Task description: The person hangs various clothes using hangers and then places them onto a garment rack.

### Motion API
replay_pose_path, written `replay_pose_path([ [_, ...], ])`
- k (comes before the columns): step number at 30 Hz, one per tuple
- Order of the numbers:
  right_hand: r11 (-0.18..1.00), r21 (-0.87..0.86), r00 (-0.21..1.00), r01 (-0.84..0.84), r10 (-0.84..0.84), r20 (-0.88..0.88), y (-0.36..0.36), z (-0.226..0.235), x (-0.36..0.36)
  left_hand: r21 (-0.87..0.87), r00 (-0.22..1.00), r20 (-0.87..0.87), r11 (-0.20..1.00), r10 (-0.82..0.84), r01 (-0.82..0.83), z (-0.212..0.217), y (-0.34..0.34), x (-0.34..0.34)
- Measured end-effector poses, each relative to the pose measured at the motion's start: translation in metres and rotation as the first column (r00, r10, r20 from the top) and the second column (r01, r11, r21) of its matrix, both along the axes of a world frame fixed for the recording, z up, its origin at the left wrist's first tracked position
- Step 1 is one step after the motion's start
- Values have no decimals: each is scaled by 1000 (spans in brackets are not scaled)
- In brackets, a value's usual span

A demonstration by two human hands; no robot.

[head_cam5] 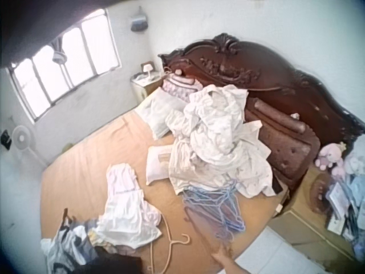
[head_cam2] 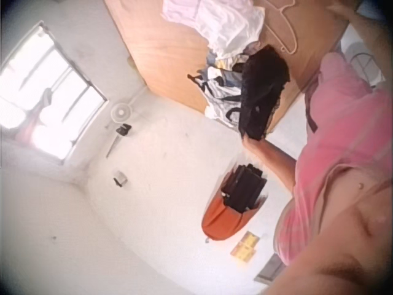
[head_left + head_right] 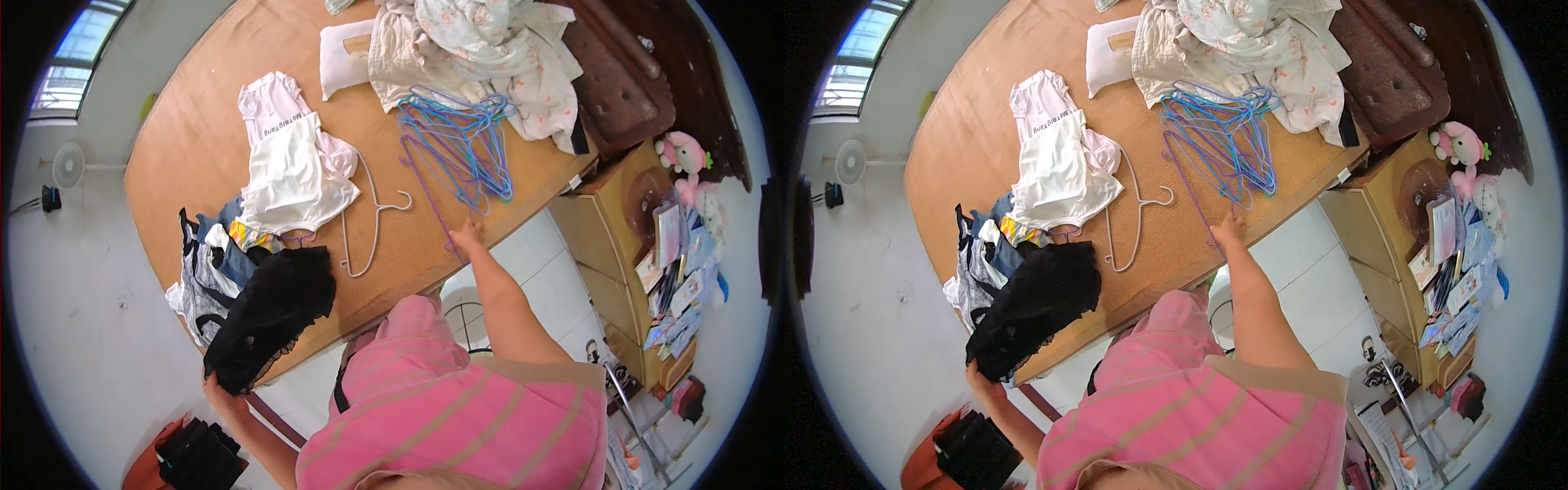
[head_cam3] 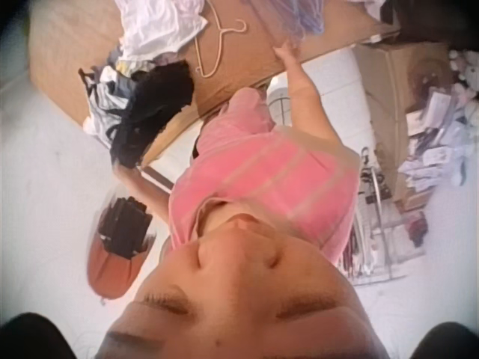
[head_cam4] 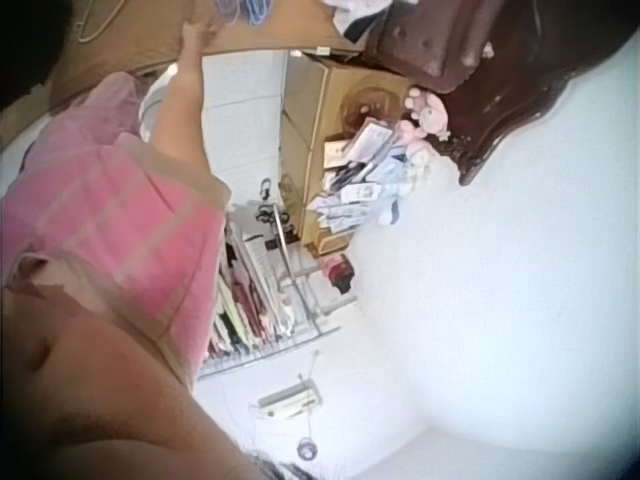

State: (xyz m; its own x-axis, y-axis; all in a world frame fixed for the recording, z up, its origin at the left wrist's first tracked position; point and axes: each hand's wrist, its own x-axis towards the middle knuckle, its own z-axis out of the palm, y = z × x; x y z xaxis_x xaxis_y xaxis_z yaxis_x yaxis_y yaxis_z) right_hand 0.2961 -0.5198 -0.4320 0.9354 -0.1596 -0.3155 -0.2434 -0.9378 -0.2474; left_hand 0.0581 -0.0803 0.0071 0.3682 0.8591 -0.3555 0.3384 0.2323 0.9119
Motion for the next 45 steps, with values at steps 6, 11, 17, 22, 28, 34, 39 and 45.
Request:
replay_pose_path([
  [6, 872, 457, 945, 175, -278, 169, 68, 71, 5, 36, 1000, 5, 999, 0, 0, -1, -35, 17],
  [11, 743, 655, 991, -137, 105, 89, 88, 99, -6, 18, 1000, 28, 1000, -7, 7, -1, -43, 24],
  [17, 740, 440, 846, -509, 335, 415, 47, 73, 47, 40, 998, -56, 999, 1, 1, 3, -55, 38],
  [22, 997, 69, 996, -21, 15, 83, -3, 54, 116, 36, 993, -69, 994, -99, 102, 1, -48, 30],
  [28, 984, 176, 997, -12, 24, -68, -24, 24, 122, -2, 992, -1, 992, -125, 125, 10, -58, 60],
  [34, 821, 553, 962, 141, -245, 118, -2, 22, 78, 6, 991, 81, 994, -111, 110, -5, -37, 49],
  [39, 729, 645, 893, 231, -421, 156, 26, 97, 51, 5, 988, 119, 995, -98, 98, -1, -39, 60],
  [45, 665, 619, 888, -419, 155, 434, 67, 226, 32, 55, 971, 146, 981, -191, 185, 3, -23, 63],
])
